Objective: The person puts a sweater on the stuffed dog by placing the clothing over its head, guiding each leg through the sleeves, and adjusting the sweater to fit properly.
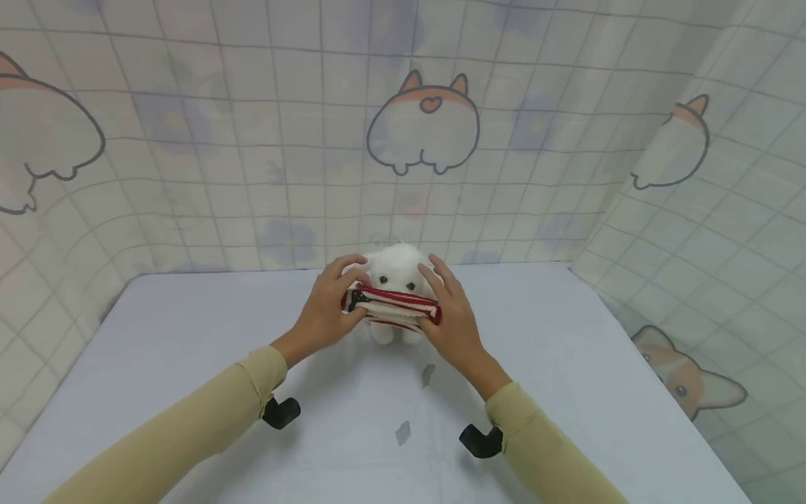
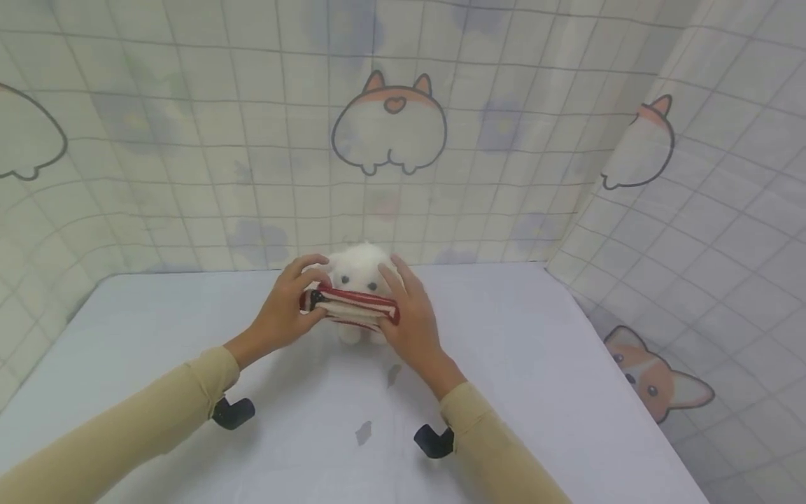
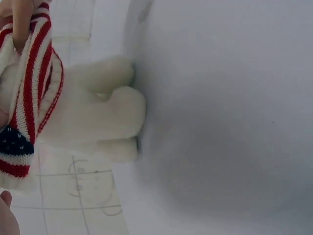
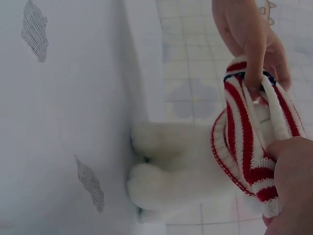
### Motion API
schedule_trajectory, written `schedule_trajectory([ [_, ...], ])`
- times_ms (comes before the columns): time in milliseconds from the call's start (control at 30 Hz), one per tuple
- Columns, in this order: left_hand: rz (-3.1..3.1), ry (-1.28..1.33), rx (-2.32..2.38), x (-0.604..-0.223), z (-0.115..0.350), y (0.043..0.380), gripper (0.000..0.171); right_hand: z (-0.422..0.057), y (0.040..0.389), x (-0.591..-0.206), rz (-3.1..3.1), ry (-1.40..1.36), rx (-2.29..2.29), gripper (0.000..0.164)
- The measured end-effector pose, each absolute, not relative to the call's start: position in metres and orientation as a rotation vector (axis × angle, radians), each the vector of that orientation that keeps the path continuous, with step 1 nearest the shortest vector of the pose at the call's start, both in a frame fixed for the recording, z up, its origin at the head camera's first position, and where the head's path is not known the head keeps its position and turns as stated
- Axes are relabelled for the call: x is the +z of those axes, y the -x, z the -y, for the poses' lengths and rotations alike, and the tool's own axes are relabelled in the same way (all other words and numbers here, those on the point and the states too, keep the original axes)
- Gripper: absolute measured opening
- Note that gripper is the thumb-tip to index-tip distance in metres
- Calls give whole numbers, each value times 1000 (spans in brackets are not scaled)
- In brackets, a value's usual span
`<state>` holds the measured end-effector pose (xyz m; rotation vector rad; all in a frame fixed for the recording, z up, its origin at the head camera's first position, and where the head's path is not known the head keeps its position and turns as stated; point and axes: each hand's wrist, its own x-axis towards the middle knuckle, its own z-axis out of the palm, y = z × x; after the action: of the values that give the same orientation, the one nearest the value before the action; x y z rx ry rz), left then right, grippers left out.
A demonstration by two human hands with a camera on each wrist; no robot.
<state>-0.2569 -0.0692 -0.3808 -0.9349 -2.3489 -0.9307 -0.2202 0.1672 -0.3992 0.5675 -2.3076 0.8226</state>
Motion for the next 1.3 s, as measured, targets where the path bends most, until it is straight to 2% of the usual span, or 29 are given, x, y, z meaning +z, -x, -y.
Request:
schedule_trajectory([
  [200,2332,1024,-905,-380,70,269,69,-171,228,-394,2332,-666,766,89],
  [467,2525,1083,-928,-379,66,276,84,-177,238,-395,2399,-662,767,85],
  [1067,2555,1141,-1099,-381,49,285,58,-191,246,-388,2433,-509,1067,42],
  [1300,2657,1121,-1325,-383,52,286,50,-192,246,-387,2549,-413,1176,33],
])
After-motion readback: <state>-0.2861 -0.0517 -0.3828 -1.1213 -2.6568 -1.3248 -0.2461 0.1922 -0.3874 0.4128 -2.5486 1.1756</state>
